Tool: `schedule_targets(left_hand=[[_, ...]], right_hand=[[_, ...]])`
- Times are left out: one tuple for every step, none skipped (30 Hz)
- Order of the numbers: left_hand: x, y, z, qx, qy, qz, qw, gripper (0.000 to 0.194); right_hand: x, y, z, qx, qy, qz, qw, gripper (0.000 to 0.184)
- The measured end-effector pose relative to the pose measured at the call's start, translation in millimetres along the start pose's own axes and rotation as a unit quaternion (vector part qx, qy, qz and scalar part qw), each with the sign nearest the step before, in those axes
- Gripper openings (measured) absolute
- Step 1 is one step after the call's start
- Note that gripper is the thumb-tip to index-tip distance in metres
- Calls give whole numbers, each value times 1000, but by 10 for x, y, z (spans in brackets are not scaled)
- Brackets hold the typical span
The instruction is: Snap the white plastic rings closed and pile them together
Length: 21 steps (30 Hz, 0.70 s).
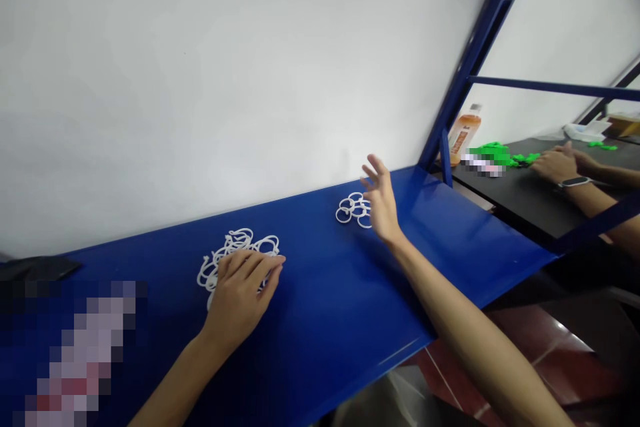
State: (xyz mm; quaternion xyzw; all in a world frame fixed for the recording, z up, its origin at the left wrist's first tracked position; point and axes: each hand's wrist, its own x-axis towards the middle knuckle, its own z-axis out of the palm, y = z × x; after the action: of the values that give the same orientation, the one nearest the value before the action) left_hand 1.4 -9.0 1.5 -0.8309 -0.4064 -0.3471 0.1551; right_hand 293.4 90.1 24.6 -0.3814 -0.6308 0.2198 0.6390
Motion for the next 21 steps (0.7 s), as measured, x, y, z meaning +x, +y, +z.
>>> schedule_targets(left_hand=[[0, 0, 1, -4, 0, 0, 1000, 12], [0, -1, 4, -7, -1, -1, 1000, 12], [-2, -3, 7, -9, -2, -2, 1000, 12], [-4, -7, 12, -9, -2, -3, 1000, 12], [-7, -11, 17, -8, -3, -4, 1000, 11], [-11, -15, 21, -8, -3, -6, 1000, 12], [-14, -20, 25, -7, -4, -7, 1000, 12], [-16, -25, 28, -6, -5, -8, 1000, 12], [-17, -29, 30, -7, -4, -8, 1000, 12], [-18, -32, 31, -7, -4, -7, 1000, 12], [-17, -34, 30, -8, -2, -6, 1000, 12], [-16, -35, 29, -8, 2, -5, 1000, 12], [-14, -35, 28, -7, 5, -4, 1000, 12], [-11, -33, 26, -7, 8, -3, 1000, 12], [-9, -31, 25, -7, 11, -2, 1000, 12], [-7, -29, 23, -7, 12, -1, 1000, 12], [-5, -26, 23, -7, 12, -1, 1000, 12], [-4, -25, 22, -8, 11, -1, 1000, 12], [-3, -24, 22, -8, 10, -1, 1000, 12], [-3, -24, 21, -8, 9, -2, 1000, 12], [-2, -25, 21, -8, 9, -4, 1000, 12]], right_hand=[[26, 6, -26, 102, -15, 51, 993, 56], [53, 19, -58, 198, -25, 105, 974, 52], [79, 36, -94, 278, -27, 155, 948, 49], [102, 52, -131, 339, -21, 194, 920, 46], [121, 66, -164, 382, -6, 220, 898, 44], [135, 75, -192, 410, 14, 235, 881, 42], [146, 79, -214, 426, 32, 244, 871, 41], [153, 79, -230, 435, 44, 249, 864, 40], [158, 77, -239, 439, 53, 252, 861, 40], [160, 75, -244, 441, 57, 253, 859, 40], [162, 73, -246, 443, 59, 253, 858, 40], [162, 73, -246, 447, 58, 252, 857, 40], [162, 74, -246, 451, 57, 251, 855, 40], [161, 76, -245, 456, 55, 249, 853, 41], [160, 77, -245, 459, 53, 247, 852, 41], [159, 78, -245, 461, 52, 246, 851, 41], [157, 78, -246, 462, 52, 244, 851, 41], [156, 77, -247, 464, 54, 243, 850, 40], [156, 75, -248, 468, 56, 242, 848, 40], [156, 75, -250, 474, 60, 242, 845, 40], [157, 76, -253, 481, 64, 241, 840, 40]])
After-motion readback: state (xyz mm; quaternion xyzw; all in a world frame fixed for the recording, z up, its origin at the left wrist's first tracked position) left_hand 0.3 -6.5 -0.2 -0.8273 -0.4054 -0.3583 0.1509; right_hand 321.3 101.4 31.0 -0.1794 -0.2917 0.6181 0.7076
